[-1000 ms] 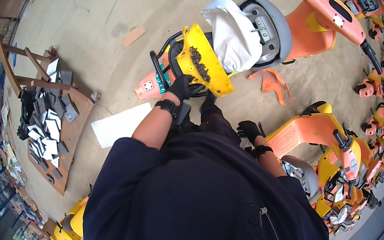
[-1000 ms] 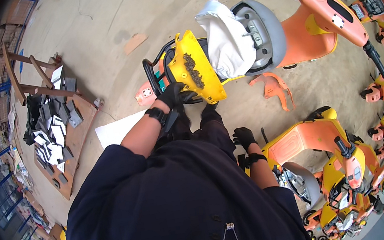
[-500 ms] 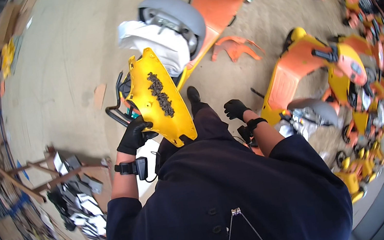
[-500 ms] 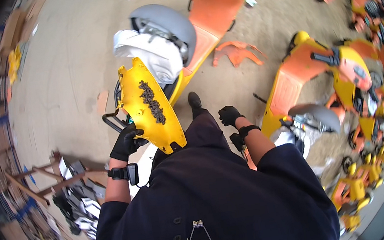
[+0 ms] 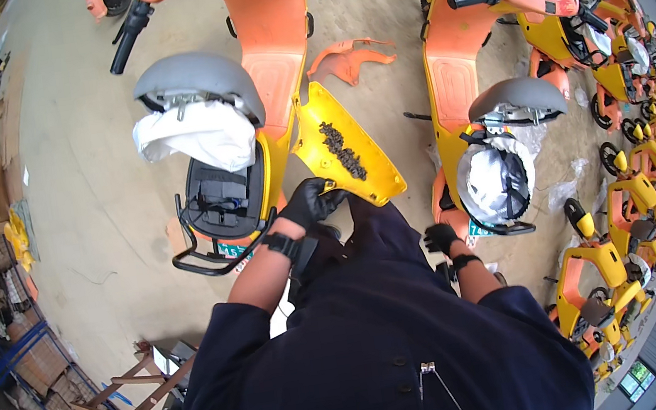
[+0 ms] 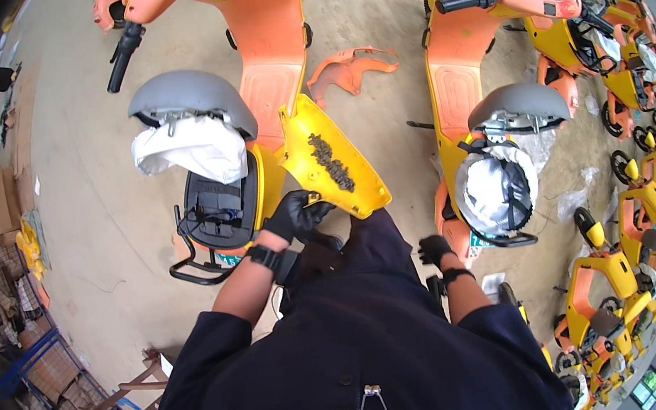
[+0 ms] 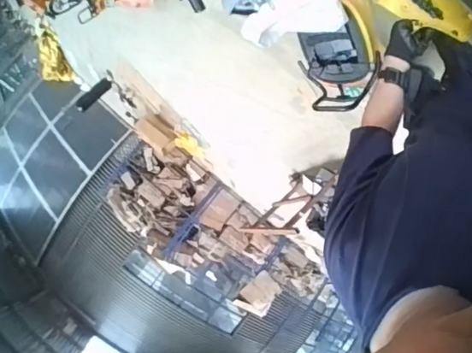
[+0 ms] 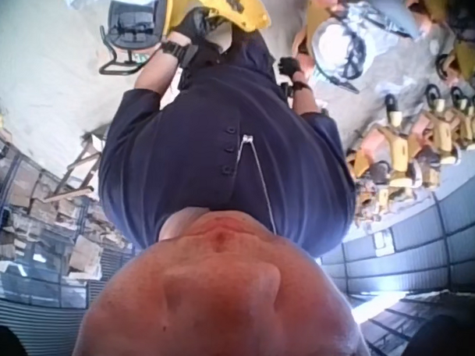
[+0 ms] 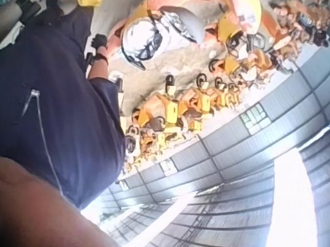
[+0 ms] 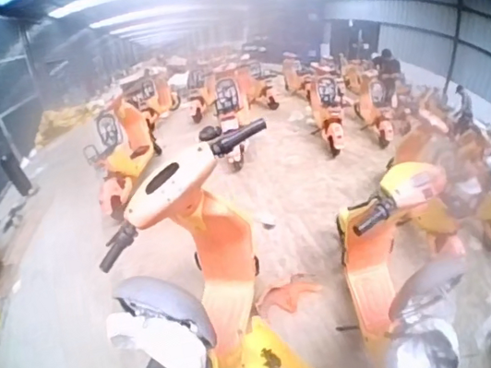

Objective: The person removes a grey and silver seat cover from an electric scooter by hand, pulls it away, and then fits the cover over the seat of another scooter while pressing the edges into place.

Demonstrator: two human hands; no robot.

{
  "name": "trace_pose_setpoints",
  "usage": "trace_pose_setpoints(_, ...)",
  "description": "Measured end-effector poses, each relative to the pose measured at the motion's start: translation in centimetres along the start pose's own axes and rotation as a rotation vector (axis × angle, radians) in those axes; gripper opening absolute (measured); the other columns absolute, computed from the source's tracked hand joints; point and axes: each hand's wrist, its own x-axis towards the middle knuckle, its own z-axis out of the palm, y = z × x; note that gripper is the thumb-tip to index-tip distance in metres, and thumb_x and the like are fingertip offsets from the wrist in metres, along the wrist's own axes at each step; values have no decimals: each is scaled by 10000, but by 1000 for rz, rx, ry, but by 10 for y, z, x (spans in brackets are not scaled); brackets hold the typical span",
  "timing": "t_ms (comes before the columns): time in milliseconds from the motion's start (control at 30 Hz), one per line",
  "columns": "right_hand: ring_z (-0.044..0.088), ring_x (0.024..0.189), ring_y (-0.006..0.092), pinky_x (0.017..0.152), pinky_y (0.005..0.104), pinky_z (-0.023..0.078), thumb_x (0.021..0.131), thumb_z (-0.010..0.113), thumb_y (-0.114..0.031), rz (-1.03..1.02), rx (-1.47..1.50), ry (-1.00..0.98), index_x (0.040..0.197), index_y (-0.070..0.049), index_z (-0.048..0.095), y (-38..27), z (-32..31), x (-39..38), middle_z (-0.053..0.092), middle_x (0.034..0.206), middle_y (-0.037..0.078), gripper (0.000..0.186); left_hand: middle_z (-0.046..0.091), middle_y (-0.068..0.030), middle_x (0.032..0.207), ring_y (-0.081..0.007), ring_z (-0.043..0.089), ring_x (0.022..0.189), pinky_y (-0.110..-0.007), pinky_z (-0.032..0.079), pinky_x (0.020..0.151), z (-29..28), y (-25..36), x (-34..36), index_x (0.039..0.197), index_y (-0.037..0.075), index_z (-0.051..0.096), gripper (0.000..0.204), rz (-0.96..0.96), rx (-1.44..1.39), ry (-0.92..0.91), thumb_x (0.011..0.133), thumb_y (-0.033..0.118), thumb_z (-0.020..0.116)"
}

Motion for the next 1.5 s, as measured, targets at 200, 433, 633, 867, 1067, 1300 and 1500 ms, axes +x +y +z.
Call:
trace_pose_setpoints(200,623,697,261,599,353,491,792,533,-170,-605,-1033,101,780,-19,642,110,-75,88,654,745,110,187,567,-237,1052,-374,585,938,-435,529,793,30,47,153,1104,-58,504,278,36,-334,37,874,74,419)
trace_pose_setpoints(433,604,821,314,730,378,475,785,497,-180,-587,-771,17,884,-67,655,35,-62,-2,638,885,163,219,575,-230,1044,-341,571,974,-406,530,813,-57,189,285,1132,-75,484,293,343,-461,-44,894,75,406)
trace_pose_setpoints(633,606,818,205,715,317,472,854,472,-215,-218,-178,-12,951,-82,636,79,-43,52,651,914,108,233,560,-199,1079,-299,577,979,-365,530,825,-66,269,375,1147,-107,454,288,608,-357,211,907,37,384)
trace_pose_setpoints(867,553,721,157,667,273,474,891,456,-177,-271,-340,-100,937,-63,635,32,-29,104,629,846,38,217,601,-183,974,-268,617,889,-320,544,766,-97,331,389,1055,-92,521,287,623,-201,323,914,103,364)
trace_pose_setpoints(1067,561,756,156,691,291,470,880,465,-184,-227,-297,-108,924,-63,635,-8,-24,74,634,866,47,213,614,-172,940,-283,626,851,-353,551,724,-95,344,392,1052,-20,526,303,641,-27,380,896,218,423)
trace_pose_setpoints(1300,608,844,245,730,342,469,832,486,-286,-146,-354,-74,930,-68,641,-32,-22,52,646,921,132,285,609,-137,910,-283,608,782,-384,543,720,-104,350,389,1064,56,529,408,651,-104,442,856,401,464)
trace_pose_setpoints(1500,608,841,247,713,341,467,839,486,-260,-138,-341,-89,939,-67,638,50,-36,82,644,919,133,265,566,-135,1037,-299,556,911,-409,503,782,-121,357,382,1127,92,508,430,679,-47,399,866,428,447)
